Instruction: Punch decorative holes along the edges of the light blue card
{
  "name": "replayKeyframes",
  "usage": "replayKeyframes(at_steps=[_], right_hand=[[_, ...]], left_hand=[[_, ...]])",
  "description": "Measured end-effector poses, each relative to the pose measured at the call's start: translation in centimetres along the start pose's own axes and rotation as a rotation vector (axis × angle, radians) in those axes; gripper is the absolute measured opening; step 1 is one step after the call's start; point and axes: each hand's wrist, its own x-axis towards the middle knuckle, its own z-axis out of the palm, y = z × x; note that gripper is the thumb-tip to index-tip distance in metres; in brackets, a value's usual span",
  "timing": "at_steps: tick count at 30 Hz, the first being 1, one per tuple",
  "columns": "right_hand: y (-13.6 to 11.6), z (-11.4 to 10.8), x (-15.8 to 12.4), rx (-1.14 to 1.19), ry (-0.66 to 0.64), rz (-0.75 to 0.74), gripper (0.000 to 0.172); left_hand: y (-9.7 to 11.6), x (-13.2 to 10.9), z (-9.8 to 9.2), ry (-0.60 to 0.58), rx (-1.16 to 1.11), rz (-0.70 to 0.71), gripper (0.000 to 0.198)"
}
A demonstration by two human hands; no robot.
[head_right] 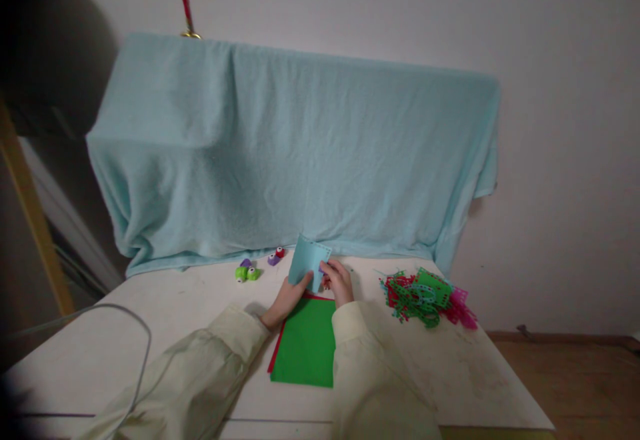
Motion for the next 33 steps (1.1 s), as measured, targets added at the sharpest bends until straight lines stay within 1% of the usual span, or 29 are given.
replayKeyframes(at_steps=[9, 19, 24, 29, 33], right_hand=[[0.23, -0.16, 0.23, 0.001, -0.002, 0.000, 0.030], [-0.16, -0.03, 0.03, 0.005, -0.001, 0.014, 0.030], [-0.12, 0.01, -0.03, 0.000, -0.002, 0.007, 0.031], [-0.21, 0.09, -0.11, 0.003, 0.001, -0.003, 0.030], [-0.31, 0.10, -0.10, -0.002, 0.007, 0.007, 0.033]], left_hand=[[-0.13, 0.00, 0.07, 0.006, 0.022, -0.014, 0.046], [-0.09, 0.03, 0.12, 0.017, 0.028, -0.011, 0.044], [-0.06, 0.03, 0.04, 0.004, 0.031, -0.028, 0.045], [-0.08, -0.04, 0.04, 0.008, 0.042, -0.003, 0.045], [0.14, -0.14, 0.05, 0.007, 0.047, -0.003, 0.045]])
